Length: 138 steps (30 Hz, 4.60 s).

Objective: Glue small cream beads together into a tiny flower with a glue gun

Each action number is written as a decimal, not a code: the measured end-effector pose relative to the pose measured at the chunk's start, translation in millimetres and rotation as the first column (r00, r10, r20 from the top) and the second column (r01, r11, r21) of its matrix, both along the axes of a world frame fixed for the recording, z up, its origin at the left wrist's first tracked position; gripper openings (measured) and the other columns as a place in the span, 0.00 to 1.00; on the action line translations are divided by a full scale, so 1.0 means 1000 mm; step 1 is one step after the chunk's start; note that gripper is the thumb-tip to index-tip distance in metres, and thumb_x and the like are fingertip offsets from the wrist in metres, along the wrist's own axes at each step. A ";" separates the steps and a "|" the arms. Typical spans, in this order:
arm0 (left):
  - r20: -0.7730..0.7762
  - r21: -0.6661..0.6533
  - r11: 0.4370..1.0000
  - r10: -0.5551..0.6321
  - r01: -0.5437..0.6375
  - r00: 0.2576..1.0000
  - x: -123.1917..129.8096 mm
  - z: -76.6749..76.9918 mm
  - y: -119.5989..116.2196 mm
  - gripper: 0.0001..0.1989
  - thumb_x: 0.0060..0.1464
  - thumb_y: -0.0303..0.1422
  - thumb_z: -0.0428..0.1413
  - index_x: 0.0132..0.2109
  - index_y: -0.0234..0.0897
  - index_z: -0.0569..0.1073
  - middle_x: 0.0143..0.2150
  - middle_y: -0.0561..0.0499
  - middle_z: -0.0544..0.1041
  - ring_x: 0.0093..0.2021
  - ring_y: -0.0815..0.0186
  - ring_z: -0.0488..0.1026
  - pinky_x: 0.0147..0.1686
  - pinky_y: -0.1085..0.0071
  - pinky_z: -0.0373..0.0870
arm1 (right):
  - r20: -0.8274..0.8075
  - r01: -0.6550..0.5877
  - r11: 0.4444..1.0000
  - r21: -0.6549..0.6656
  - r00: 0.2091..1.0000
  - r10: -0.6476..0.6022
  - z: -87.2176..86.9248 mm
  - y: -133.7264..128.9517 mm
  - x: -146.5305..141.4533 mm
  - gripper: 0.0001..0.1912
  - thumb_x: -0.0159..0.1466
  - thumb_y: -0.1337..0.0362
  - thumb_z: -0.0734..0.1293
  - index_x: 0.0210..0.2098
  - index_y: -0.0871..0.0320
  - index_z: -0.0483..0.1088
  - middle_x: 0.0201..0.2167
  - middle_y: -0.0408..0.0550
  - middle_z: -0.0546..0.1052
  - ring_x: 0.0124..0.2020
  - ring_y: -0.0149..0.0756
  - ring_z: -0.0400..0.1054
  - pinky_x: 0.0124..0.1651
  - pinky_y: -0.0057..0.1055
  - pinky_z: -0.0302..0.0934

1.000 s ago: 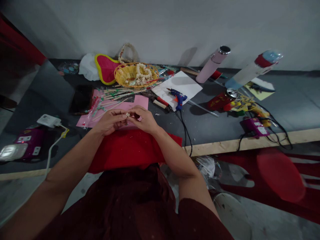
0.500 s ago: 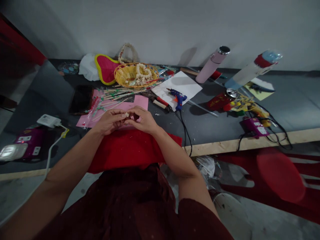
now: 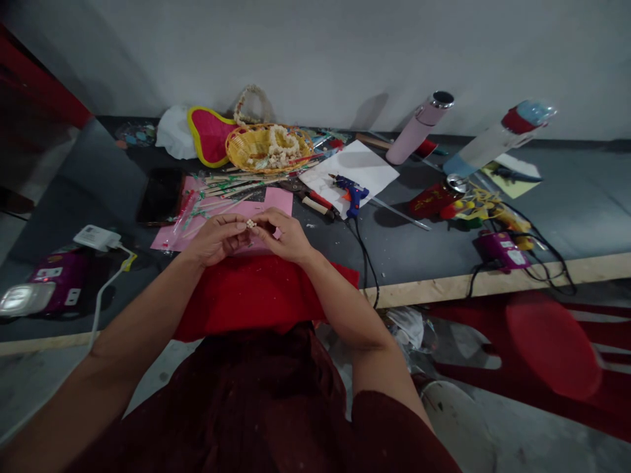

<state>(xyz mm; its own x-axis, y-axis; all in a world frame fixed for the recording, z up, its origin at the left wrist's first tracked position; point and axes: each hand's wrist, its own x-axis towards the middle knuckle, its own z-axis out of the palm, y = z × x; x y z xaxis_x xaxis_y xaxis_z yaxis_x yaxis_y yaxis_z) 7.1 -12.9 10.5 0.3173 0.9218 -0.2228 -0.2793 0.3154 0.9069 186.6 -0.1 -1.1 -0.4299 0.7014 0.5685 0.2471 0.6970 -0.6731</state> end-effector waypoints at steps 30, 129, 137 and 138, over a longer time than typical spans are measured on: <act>0.020 -0.010 1.000 -0.010 0.010 1.000 0.000 -0.004 0.000 0.11 0.40 0.33 0.65 0.32 0.32 0.76 0.26 0.52 0.74 0.23 0.75 0.67 0.23 0.78 0.61 | 0.024 -0.020 0.998 0.062 1.000 0.019 0.004 -0.002 0.000 0.08 0.62 0.63 0.62 0.40 0.59 0.68 0.33 0.46 0.72 0.31 0.27 0.64 0.34 0.27 0.61; -0.055 0.183 0.979 0.099 -0.087 0.994 0.003 -0.006 -0.002 0.12 0.40 0.38 0.65 0.29 0.33 0.78 0.22 0.52 0.73 0.21 0.75 0.64 0.23 0.75 0.61 | -0.016 0.072 0.992 0.101 0.997 -0.071 -0.007 0.000 -0.006 0.10 0.64 0.63 0.62 0.43 0.55 0.71 0.35 0.47 0.76 0.38 0.31 0.70 0.42 0.31 0.66; 0.027 0.158 0.983 0.089 -0.092 0.996 0.004 -0.003 -0.007 0.08 0.41 0.34 0.64 0.30 0.34 0.79 0.22 0.51 0.75 0.23 0.74 0.66 0.25 0.75 0.64 | -0.127 0.014 0.999 0.036 0.992 -0.009 -0.002 -0.001 -0.008 0.08 0.63 0.62 0.64 0.39 0.58 0.72 0.30 0.46 0.75 0.32 0.28 0.68 0.35 0.26 0.63; 0.029 0.156 0.984 0.081 -0.084 0.996 0.004 -0.004 -0.006 0.09 0.42 0.35 0.64 0.29 0.33 0.79 0.23 0.51 0.75 0.22 0.74 0.66 0.25 0.75 0.64 | -0.127 0.012 0.999 0.029 0.992 -0.008 -0.002 -0.001 -0.007 0.08 0.63 0.62 0.64 0.39 0.58 0.72 0.30 0.46 0.75 0.32 0.28 0.68 0.35 0.26 0.63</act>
